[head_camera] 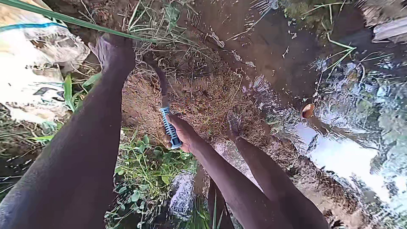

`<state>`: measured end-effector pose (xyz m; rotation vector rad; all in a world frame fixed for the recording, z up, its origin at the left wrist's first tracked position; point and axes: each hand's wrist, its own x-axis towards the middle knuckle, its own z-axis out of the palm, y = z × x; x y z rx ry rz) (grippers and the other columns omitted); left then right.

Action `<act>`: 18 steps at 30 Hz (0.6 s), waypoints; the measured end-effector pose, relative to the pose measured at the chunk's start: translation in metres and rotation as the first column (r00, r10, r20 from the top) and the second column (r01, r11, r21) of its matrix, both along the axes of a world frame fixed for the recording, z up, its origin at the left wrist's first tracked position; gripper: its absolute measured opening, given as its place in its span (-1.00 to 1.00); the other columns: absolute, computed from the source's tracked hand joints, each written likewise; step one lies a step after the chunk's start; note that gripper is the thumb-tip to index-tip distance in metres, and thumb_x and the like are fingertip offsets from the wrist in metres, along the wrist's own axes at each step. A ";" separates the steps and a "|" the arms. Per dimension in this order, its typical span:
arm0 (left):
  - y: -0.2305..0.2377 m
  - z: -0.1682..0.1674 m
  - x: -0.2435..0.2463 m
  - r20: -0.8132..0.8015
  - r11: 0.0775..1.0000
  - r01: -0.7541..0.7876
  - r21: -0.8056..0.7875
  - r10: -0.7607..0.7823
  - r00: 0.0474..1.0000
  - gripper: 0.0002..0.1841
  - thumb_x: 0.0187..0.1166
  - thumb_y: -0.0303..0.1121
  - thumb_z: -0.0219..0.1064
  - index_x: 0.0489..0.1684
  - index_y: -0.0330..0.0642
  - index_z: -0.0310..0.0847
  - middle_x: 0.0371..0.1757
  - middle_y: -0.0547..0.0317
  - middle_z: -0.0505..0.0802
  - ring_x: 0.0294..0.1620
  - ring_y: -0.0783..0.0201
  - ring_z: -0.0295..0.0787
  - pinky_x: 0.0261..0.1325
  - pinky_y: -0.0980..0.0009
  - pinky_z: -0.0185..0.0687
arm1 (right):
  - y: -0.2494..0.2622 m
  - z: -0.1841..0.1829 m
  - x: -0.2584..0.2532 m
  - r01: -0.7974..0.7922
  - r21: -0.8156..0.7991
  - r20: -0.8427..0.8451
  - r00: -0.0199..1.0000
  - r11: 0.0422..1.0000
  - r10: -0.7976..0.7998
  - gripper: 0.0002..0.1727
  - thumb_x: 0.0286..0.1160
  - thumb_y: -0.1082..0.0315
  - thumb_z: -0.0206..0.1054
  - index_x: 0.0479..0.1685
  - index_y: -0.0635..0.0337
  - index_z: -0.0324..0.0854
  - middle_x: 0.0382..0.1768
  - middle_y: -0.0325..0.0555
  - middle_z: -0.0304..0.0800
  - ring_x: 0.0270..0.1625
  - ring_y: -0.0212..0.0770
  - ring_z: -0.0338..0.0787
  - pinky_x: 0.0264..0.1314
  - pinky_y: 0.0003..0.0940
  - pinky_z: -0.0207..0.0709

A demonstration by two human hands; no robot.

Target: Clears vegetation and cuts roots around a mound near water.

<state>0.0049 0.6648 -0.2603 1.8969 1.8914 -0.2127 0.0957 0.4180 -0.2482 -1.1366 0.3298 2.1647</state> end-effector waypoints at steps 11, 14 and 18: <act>-0.023 -0.008 -0.033 0.148 0.955 0.298 -0.019 -0.292 0.945 -0.51 0.79 -0.21 0.15 0.51 -0.42 0.45 0.51 -0.56 0.54 0.60 -0.55 0.35 0.59 -0.58 -0.03 | -0.031 0.009 0.033 0.399 0.104 0.222 0.884 0.911 -0.412 -0.65 0.88 0.02 -0.11 0.16 0.05 0.40 -0.49 -0.14 0.60 -0.64 -0.30 0.61 -0.64 -0.43 0.58; -0.029 -0.028 -0.023 0.157 0.905 0.419 -0.067 -0.406 0.900 -0.24 0.53 -0.10 0.50 0.65 -0.36 0.34 0.67 -0.50 0.40 0.74 -0.47 0.16 0.66 -0.54 -0.12 | -0.073 0.007 0.054 0.323 0.132 0.313 0.884 0.937 -0.349 -0.67 0.84 0.20 -0.12 0.13 0.27 0.42 -0.53 -0.11 0.62 -0.65 -0.30 0.64 -0.62 -0.45 0.62; -0.039 -0.041 -0.008 0.032 0.898 0.436 -0.052 -0.435 0.900 -0.02 0.34 -0.06 0.63 0.78 -0.24 0.18 0.73 -0.44 0.33 0.79 -0.51 -0.02 0.64 -0.57 -0.23 | -0.083 -0.005 0.065 0.378 0.095 0.366 0.847 0.921 -0.385 -0.68 0.84 0.23 -0.13 0.09 0.29 0.43 -0.52 -0.10 0.62 -0.65 -0.29 0.63 -0.61 -0.43 0.61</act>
